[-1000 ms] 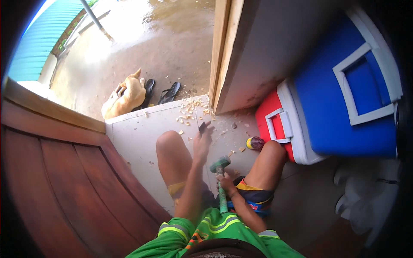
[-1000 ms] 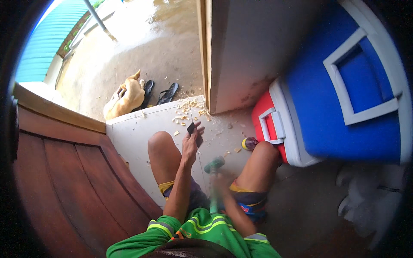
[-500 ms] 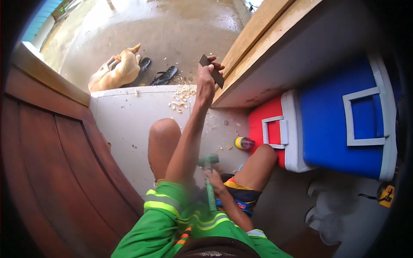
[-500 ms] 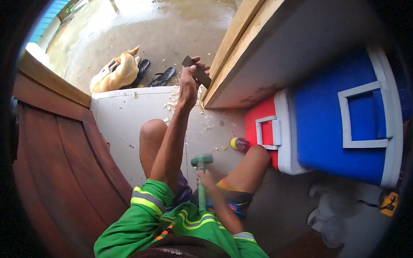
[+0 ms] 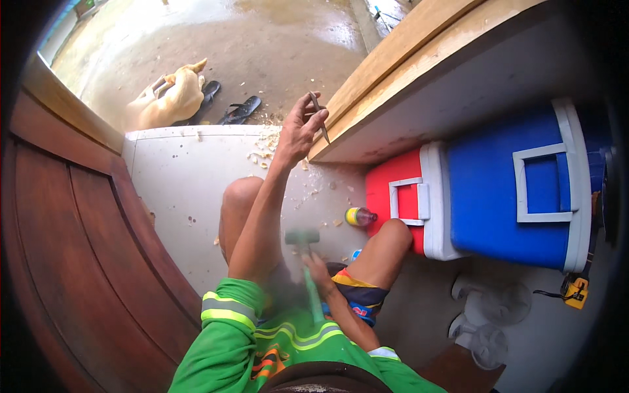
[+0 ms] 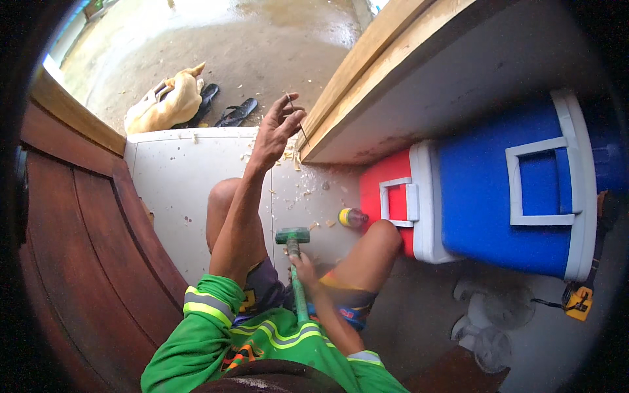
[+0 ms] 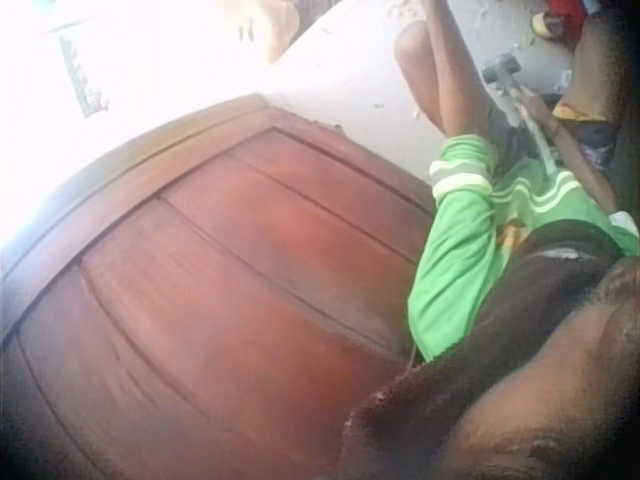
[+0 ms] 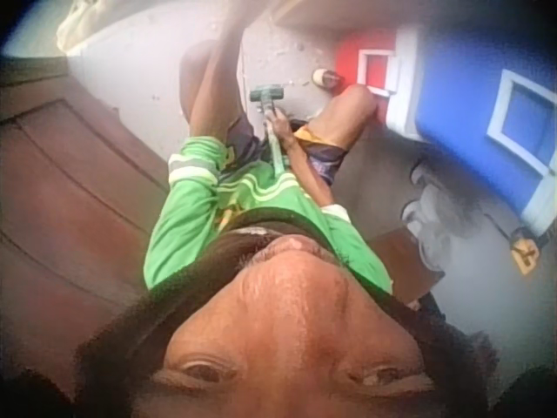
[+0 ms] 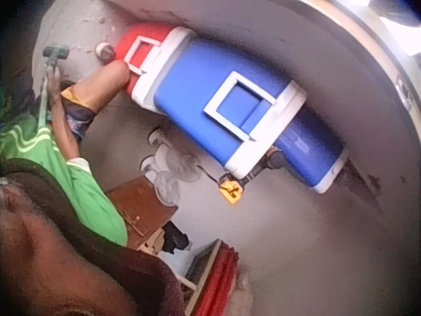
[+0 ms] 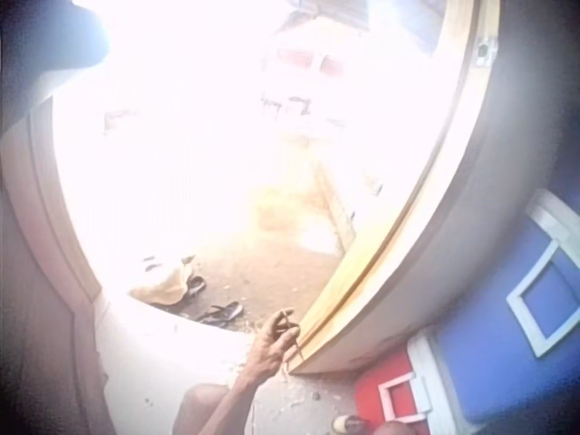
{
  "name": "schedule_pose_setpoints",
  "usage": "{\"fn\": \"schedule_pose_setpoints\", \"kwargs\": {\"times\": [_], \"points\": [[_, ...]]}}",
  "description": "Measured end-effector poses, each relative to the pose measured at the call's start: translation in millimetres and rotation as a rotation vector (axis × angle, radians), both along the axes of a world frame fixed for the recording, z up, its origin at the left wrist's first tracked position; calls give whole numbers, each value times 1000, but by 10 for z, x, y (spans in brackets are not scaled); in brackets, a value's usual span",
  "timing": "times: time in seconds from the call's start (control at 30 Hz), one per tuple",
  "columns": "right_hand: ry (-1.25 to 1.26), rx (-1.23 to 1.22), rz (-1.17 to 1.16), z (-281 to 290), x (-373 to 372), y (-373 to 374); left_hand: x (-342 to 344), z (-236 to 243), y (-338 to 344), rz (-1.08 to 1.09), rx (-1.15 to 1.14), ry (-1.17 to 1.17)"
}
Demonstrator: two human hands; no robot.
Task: The person uses a hammer to strike a metal scraper against a wooden door frame. They then move the scraper along the wood by hand to remove material and feel the surface with their fingers.
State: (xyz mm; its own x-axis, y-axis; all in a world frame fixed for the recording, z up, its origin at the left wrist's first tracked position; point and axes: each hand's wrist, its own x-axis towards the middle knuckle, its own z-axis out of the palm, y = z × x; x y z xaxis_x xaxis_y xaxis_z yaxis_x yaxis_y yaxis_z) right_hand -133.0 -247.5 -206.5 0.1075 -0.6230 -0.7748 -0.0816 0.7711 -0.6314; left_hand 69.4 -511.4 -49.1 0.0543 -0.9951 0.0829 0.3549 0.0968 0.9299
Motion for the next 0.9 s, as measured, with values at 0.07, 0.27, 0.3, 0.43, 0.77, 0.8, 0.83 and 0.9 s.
{"fn": "schedule_pose_setpoints", "kwargs": {"times": [0.07, 0.27, 0.3, 0.43, 0.77, 0.8, 0.83, 0.9], "points": [[-89, -28, -23, 3, 130, -5, 42, -5, 47, 68, -24, -1], [905, -629, 359, -1155, -299, 219, -379, 237, 533, 154, -274, -224], [829, -642, 273, -986, -295, 120, -470, 140, 742, 199, -310, -353], [-480, -365, -277, 1019, 5, -749, -556, -107, 1430, 178, -403, -636], [207, -1007, 178, 1853, 323, -1373, -388, 12, 1450, -125, -369, -497], [345, -1096, 252, 1930, 422, -1414, -378, 17, 1375, 19, -242, -356], [221, -951, 121, 2071, 551, -1455, -368, 17, 1278, 163, -116, -213], [199, -876, -14, 2174, 718, -1556, -386, -66, 1002, 136, -8, -153]]}}
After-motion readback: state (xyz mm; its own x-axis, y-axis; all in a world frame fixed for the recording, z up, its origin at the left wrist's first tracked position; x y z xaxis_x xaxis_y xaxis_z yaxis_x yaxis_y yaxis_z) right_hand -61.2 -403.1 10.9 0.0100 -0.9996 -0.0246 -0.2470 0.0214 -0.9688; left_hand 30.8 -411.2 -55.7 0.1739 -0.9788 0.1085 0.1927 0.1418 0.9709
